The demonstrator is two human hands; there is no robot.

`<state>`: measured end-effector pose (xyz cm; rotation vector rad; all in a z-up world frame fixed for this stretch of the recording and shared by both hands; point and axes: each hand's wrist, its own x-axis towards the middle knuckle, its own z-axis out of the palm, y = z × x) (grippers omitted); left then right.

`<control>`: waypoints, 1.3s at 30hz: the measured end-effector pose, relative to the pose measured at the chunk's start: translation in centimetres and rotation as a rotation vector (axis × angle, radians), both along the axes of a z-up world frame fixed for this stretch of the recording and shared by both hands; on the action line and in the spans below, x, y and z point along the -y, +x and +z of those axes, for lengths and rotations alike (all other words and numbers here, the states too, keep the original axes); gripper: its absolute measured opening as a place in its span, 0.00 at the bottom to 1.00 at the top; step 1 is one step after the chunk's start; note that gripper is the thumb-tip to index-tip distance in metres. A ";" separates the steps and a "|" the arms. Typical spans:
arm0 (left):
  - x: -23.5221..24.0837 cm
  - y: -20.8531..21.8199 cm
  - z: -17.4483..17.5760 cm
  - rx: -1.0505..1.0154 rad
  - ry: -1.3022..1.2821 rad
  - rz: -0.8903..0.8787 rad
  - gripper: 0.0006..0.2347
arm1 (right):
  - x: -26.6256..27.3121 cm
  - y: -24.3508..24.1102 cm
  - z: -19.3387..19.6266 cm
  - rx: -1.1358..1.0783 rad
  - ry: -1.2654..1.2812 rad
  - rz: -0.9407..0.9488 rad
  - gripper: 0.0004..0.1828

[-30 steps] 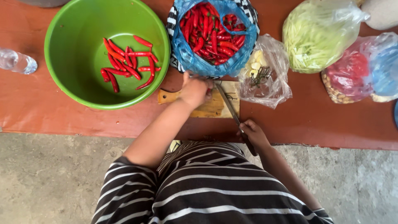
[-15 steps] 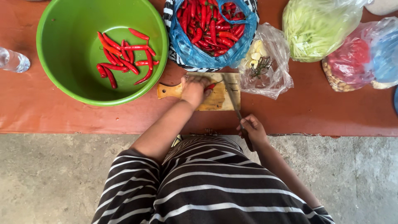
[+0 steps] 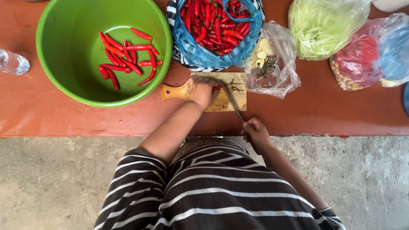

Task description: The person repeatedly picks red chilies from a blue bag, cuts off the stems on a wooden cutting board using a knife, and places the trimmed chilies into a green bowl. The process continues throughout the clip with the bowl gradually filling.

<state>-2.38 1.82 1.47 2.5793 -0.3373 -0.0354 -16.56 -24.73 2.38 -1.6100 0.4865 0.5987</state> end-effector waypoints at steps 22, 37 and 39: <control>0.9 0.5 0.7 0.019 0.002 0.036 0.05 | -2.4 0.8 1.8 0.027 -0.179 0.029 0.09; 1.0 1.0 1.3 -0.098 0.100 -0.002 0.06 | -2.2 1.8 1.9 -0.060 -0.145 0.042 0.10; 0.6 0.8 2.3 -0.186 0.036 0.033 0.07 | -1.7 2.0 1.7 -0.046 -0.094 0.034 0.10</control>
